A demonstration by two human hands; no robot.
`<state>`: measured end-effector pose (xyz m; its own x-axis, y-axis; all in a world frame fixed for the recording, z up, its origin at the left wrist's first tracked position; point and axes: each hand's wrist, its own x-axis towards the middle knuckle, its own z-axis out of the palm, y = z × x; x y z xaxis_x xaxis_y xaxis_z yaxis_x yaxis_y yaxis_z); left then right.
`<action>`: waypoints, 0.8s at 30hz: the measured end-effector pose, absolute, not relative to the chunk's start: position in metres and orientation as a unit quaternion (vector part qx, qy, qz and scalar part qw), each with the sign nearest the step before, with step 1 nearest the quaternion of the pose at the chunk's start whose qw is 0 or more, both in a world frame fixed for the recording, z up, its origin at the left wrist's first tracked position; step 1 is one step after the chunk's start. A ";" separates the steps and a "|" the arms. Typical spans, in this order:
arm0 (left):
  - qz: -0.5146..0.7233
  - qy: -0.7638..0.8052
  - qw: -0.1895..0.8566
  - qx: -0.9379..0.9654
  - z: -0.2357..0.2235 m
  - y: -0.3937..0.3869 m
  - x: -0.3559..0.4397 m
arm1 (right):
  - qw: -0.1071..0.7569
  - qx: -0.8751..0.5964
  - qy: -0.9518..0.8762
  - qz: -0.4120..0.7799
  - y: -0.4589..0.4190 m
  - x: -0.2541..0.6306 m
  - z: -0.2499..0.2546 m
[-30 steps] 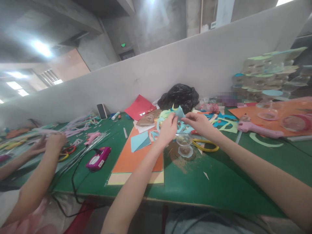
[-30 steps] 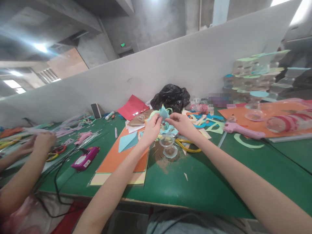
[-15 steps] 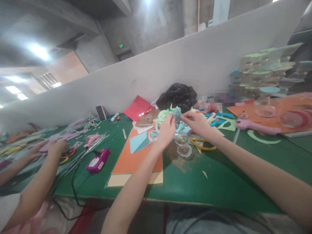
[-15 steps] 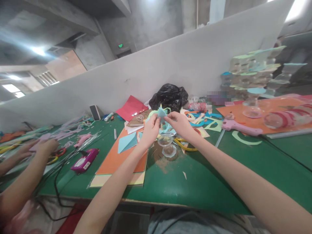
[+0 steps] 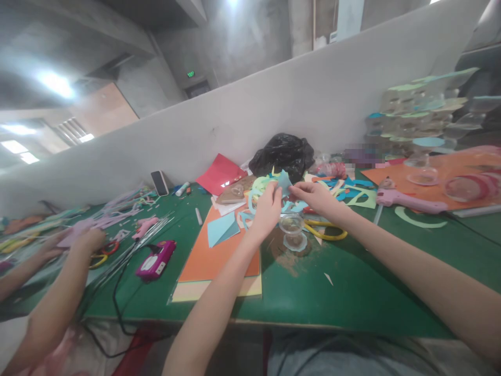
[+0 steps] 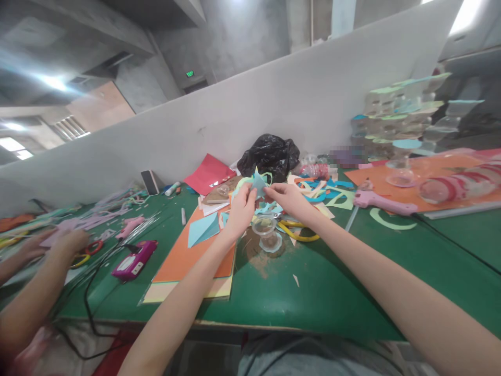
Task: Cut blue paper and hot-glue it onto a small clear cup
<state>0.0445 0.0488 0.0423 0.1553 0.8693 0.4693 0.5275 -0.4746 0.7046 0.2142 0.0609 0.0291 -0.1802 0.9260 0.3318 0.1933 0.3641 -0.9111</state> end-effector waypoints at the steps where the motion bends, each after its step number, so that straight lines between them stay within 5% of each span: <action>1: 0.444 0.476 0.199 0.732 0.043 0.048 0.045 | 0.491 -0.414 -0.666 0.380 0.061 0.215 0.029; 10: 0.445 0.478 0.285 0.702 0.051 0.042 0.046 | 0.481 -0.421 -0.652 0.408 0.054 0.209 0.037; 24: 0.373 0.449 0.205 0.786 0.054 0.040 0.044 | 0.574 -0.367 -0.607 0.409 0.062 0.209 0.032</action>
